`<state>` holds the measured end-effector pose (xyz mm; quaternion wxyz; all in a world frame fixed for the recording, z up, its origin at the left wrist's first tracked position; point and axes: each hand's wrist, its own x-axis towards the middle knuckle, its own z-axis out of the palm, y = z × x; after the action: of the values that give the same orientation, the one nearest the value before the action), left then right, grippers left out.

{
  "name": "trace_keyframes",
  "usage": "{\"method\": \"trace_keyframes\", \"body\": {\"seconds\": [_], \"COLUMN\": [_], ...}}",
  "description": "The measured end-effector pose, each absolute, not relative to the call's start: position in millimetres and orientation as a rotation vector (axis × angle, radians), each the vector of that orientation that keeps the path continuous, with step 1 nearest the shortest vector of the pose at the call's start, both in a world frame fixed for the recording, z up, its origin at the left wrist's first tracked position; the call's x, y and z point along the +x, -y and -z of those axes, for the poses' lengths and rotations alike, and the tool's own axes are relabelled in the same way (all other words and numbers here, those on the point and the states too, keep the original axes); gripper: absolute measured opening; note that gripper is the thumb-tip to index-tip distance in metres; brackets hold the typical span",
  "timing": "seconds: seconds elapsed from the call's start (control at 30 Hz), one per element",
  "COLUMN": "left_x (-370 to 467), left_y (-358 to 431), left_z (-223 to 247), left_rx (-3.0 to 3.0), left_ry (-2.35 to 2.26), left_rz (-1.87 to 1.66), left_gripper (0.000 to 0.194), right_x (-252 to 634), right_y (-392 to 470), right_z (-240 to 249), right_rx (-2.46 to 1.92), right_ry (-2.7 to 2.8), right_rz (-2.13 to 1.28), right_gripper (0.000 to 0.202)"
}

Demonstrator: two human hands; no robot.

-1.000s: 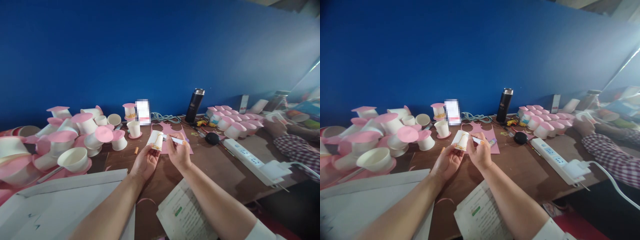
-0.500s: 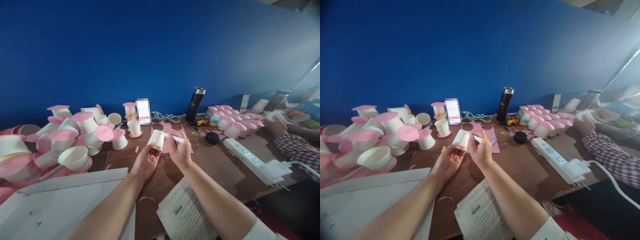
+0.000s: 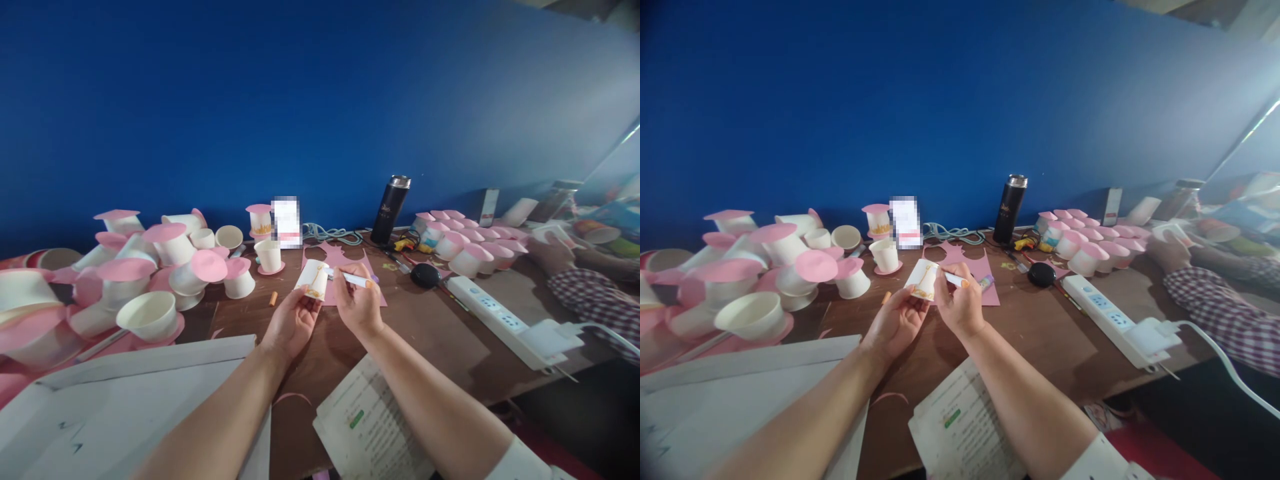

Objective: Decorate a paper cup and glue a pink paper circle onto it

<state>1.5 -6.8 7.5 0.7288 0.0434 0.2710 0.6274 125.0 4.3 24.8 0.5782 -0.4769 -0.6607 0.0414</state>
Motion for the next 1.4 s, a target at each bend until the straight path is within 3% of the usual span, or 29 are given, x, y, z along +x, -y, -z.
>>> {"method": "trace_keyframes", "body": {"seconds": [1.4], "left_x": [2.0], "left_y": [6.5], "left_z": [-7.8], "left_rx": [0.103], "left_ry": [-0.639], "left_rz": [-1.372], "left_gripper": [0.007], "right_x": [125.6], "right_y": [-5.6], "right_z": [-25.0], "right_rx": [-1.096], "right_ry": [1.523], "right_rz": [-0.078], "right_gripper": [0.015]}}
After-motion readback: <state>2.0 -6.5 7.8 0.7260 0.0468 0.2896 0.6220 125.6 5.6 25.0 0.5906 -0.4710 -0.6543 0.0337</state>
